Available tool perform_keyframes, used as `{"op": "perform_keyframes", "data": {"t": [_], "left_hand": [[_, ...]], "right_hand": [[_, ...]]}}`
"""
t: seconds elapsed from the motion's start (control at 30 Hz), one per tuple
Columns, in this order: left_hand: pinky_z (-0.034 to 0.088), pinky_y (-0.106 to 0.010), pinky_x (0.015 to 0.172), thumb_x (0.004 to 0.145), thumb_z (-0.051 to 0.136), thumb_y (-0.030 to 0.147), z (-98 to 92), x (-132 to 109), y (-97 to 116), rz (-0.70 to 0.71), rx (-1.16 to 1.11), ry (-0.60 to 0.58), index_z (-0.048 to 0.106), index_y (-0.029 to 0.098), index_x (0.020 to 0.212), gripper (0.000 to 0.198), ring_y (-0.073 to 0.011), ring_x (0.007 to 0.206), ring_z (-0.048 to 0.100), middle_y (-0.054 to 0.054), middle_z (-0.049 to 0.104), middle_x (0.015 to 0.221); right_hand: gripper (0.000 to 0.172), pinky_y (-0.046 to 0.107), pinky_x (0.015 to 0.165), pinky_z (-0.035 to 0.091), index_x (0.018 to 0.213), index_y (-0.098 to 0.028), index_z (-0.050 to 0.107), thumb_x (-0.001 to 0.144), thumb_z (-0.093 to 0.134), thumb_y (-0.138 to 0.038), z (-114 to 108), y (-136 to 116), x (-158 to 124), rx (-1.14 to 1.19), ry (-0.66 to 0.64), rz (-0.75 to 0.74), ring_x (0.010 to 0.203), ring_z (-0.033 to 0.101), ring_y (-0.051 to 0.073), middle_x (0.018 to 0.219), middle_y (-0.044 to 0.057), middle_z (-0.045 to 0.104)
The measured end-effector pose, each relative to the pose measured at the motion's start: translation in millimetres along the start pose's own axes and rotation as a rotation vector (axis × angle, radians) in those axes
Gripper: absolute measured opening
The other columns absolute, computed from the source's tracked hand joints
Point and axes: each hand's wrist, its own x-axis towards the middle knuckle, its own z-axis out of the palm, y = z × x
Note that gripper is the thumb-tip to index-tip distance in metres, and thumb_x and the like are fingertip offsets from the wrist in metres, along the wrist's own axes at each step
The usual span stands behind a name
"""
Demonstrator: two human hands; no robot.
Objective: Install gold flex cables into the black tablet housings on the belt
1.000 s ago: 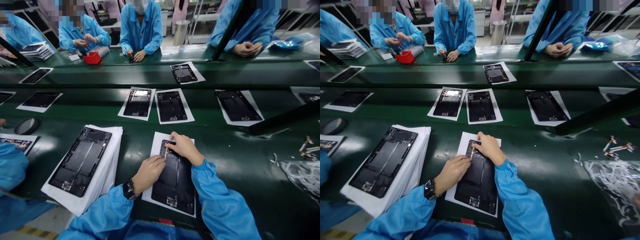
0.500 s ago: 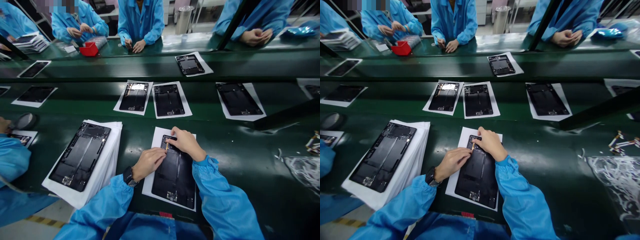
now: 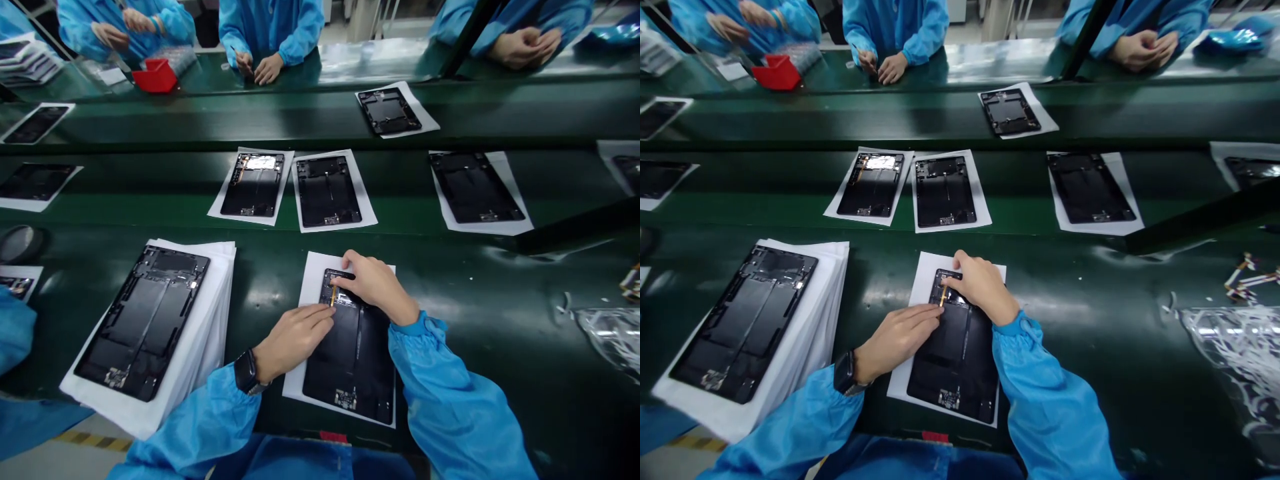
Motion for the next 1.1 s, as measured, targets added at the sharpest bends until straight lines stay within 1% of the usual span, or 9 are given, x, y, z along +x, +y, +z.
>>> {"op": "perform_keyframes", "data": {"t": [0.27,0.57,0.73,1.1], "left_hand": [[0.054,-0.036,0.099,0.099,0.045,0.014,-1.3,-1.6,2.0,-0.023,0.0,-0.028,0.063,0.012,0.107,0.019,-0.0226,0.124,0.056,-0.01,0.064,0.126],[0.055,-0.037,0.097,0.101,0.04,0.014,-1.9,-1.4,1.3,-0.017,-0.009,-0.03,0.064,0.011,0.11,0.025,-0.0227,0.124,0.056,-0.01,0.066,0.124],[0.055,-0.036,0.096,0.1,0.043,0.013,-1.5,-2.0,0.7,-0.022,-0.006,-0.029,0.064,0.011,0.109,0.023,-0.0232,0.122,0.057,-0.008,0.066,0.124],[0.055,-0.036,0.097,0.1,0.045,0.013,-0.7,-1.2,0.5,-0.018,-0.005,-0.016,0.063,0.011,0.108,0.02,-0.0228,0.122,0.058,-0.007,0.067,0.123]], "right_hand": [[0.032,0.028,0.055,0.025,0.096,-0.026,0.052,0.082,0.071,-0.046,0.3,1.0,0.1,0.008,0.005,0.007,0.073,0.062,0.02,0.073,-0.002,0.064],[0.033,0.028,0.055,0.025,0.096,-0.026,0.052,0.081,0.071,-0.048,2.5,2.7,0.4,-0.007,0.004,0.016,0.074,0.063,0.022,0.072,-0.002,0.064],[0.032,0.028,0.055,0.025,0.095,-0.025,0.051,0.082,0.071,-0.046,1.9,2.0,0.8,-0.002,-0.002,0.017,0.074,0.064,0.022,0.072,-0.002,0.064],[0.032,0.027,0.054,0.025,0.096,-0.025,0.052,0.082,0.071,-0.046,0.8,0.9,0.2,-0.015,0.0,0.015,0.072,0.064,0.022,0.069,-0.002,0.063]]}}
